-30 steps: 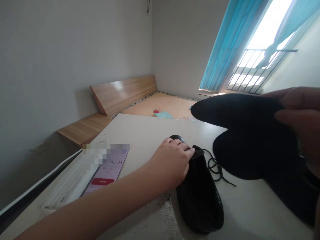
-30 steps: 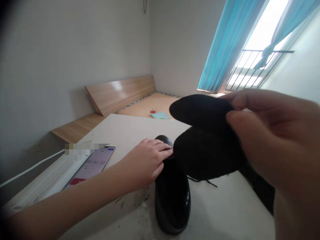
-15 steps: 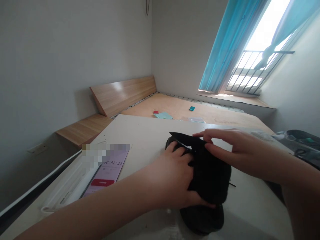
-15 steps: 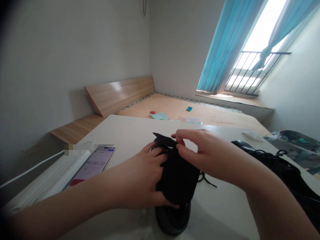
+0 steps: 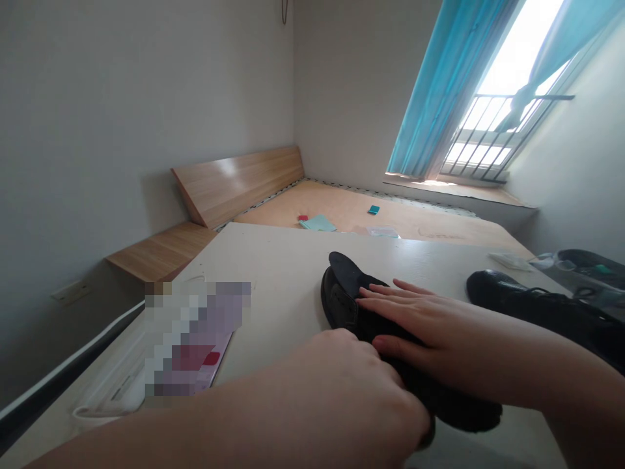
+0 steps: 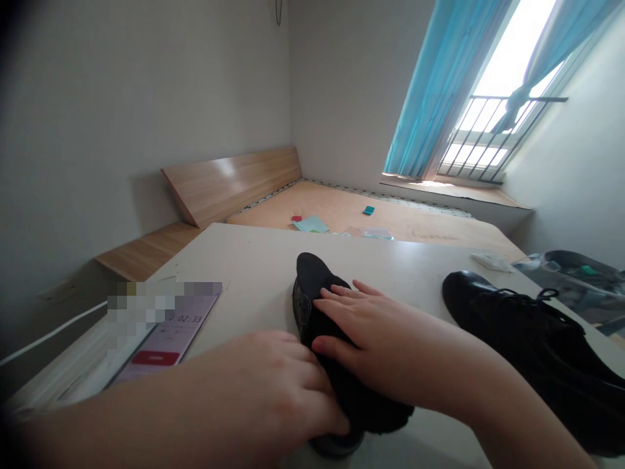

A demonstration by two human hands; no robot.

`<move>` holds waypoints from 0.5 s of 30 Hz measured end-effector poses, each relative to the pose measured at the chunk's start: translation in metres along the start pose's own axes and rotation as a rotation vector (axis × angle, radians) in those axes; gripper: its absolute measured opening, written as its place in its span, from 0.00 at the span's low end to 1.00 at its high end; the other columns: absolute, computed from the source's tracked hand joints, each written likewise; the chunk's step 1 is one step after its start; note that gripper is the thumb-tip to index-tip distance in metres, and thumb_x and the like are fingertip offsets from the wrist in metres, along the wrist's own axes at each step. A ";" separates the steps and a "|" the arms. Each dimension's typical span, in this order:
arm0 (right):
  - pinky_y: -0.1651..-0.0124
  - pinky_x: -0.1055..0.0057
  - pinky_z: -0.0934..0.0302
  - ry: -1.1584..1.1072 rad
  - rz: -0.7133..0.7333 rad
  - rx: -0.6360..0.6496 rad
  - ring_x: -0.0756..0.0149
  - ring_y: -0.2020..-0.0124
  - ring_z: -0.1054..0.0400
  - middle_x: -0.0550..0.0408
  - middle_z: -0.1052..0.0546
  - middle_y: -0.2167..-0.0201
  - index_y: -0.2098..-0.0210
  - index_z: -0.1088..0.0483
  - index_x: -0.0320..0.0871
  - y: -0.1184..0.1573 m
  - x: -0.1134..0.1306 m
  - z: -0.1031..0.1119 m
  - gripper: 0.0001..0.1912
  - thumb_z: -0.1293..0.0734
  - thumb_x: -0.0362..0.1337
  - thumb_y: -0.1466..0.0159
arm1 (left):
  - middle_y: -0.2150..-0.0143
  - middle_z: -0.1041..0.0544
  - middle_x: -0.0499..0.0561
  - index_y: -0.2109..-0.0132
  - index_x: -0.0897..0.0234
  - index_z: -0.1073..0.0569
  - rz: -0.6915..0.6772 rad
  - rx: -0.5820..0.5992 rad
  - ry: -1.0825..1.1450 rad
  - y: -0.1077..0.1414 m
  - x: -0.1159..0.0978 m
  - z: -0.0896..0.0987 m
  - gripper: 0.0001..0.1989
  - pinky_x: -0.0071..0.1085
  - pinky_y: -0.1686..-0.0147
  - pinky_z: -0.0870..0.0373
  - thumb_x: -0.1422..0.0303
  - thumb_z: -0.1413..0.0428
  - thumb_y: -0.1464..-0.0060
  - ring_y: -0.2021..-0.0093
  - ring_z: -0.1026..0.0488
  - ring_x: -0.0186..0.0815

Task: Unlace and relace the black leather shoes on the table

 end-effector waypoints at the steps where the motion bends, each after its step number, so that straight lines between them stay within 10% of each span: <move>1: 0.35 0.46 0.51 -0.005 0.030 -0.015 0.48 0.37 0.43 0.48 0.33 0.40 0.41 0.34 0.43 0.001 0.004 0.000 0.25 0.45 0.48 0.32 | 0.73 0.22 0.50 0.70 0.63 0.24 0.091 -0.006 -0.030 0.001 0.004 0.006 0.09 0.31 0.69 0.34 0.68 0.45 0.43 0.71 0.26 0.38; 7: 0.34 0.53 0.50 0.001 0.130 -0.132 0.54 0.43 0.35 0.47 0.26 0.47 0.50 0.28 0.44 0.002 0.030 -0.010 0.16 0.39 0.39 0.34 | 0.63 0.23 0.55 0.61 0.65 0.25 0.445 -0.171 -0.266 0.000 0.037 0.027 0.12 0.38 0.63 0.32 0.71 0.54 0.42 0.63 0.27 0.43; 11: 0.38 0.55 0.45 -0.068 0.118 -0.106 0.53 0.43 0.35 0.46 0.27 0.46 0.50 0.28 0.42 0.001 0.029 -0.007 0.16 0.39 0.41 0.34 | 0.41 0.31 0.59 0.49 0.67 0.27 0.362 -0.122 -0.320 -0.007 0.055 0.009 0.17 0.47 0.43 0.40 0.71 0.55 0.41 0.40 0.36 0.48; 15: 0.53 0.62 0.35 -0.246 0.037 0.036 0.58 0.56 0.28 0.52 0.21 0.59 0.61 0.25 0.46 -0.003 0.010 0.009 0.17 0.43 0.45 0.32 | 0.43 0.28 0.57 0.52 0.65 0.25 0.320 -0.086 -0.316 -0.010 0.059 0.001 0.17 0.51 0.41 0.42 0.69 0.57 0.39 0.40 0.36 0.48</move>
Point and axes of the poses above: each hand's wrist, its own y-axis away from the middle knuckle, its own z-axis out of the back of the hand, x = y × z, the point moved 6 cm from there along -y, towards the middle knuckle
